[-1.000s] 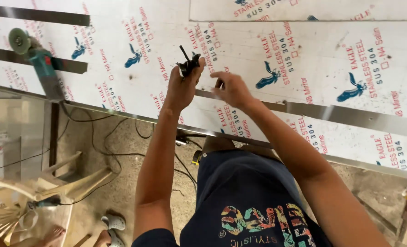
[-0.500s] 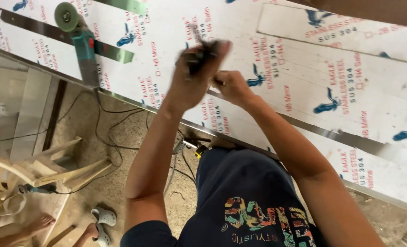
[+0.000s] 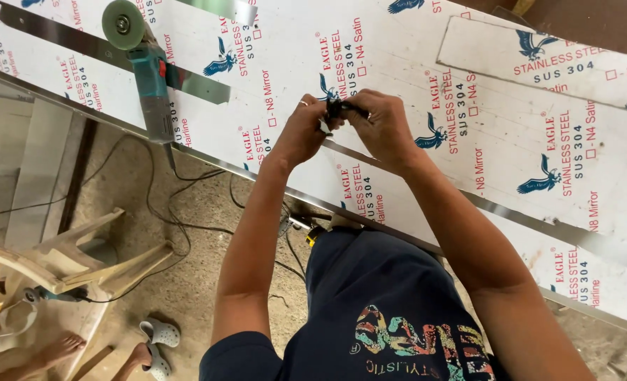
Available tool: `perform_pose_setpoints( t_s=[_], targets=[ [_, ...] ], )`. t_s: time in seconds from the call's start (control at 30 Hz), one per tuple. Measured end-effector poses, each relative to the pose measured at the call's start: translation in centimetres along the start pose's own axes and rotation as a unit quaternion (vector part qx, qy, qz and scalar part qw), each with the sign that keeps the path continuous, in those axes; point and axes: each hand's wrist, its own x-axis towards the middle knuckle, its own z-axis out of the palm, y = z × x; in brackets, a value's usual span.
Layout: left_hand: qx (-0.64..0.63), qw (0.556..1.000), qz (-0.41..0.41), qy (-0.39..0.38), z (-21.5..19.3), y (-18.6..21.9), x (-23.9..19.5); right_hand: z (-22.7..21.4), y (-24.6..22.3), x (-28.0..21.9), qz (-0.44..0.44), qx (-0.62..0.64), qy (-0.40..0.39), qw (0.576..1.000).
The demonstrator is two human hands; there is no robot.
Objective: Peeling off the protective plastic film from a strip of cut stainless steel.
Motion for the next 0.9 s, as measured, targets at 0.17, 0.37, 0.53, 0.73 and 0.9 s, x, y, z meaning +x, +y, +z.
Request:
perform_pose_setpoints(
  t_s=[0.17, 0.37, 0.53, 0.73, 0.9],
  targets=[
    [-0.045, 0.999, -0.022, 0.002, -2.7, -0.1, 0.4, 0.2, -0.3, 1.6, -0.001, 0.035, 0.004, 0.999],
    [-0.192, 0.979, -0.004, 0.073, -4.7, -0.2, -0.2, 6.6, 8.3, 1.5, 0.085, -0.112, -0.094, 0.986],
    [-0.162, 0.984, -0.007, 0.075, -7.6, 0.4, -0.8, 12.9, 9.7, 3.5, 0.078, -0.089, -0.120, 0.986],
    [-0.190, 0.974, 0.007, 0.125, -10.9, -0.1, -2.3, 15.7, 10.5, 7.6, 0.091, -0.123, -0.134, 0.979],
    [-0.278, 0.931, -0.035, 0.234, -12.3, -4.5, -4.8, 14.6, 8.2, 8.9, 0.039, -0.100, -0.102, 0.989]
  ],
)
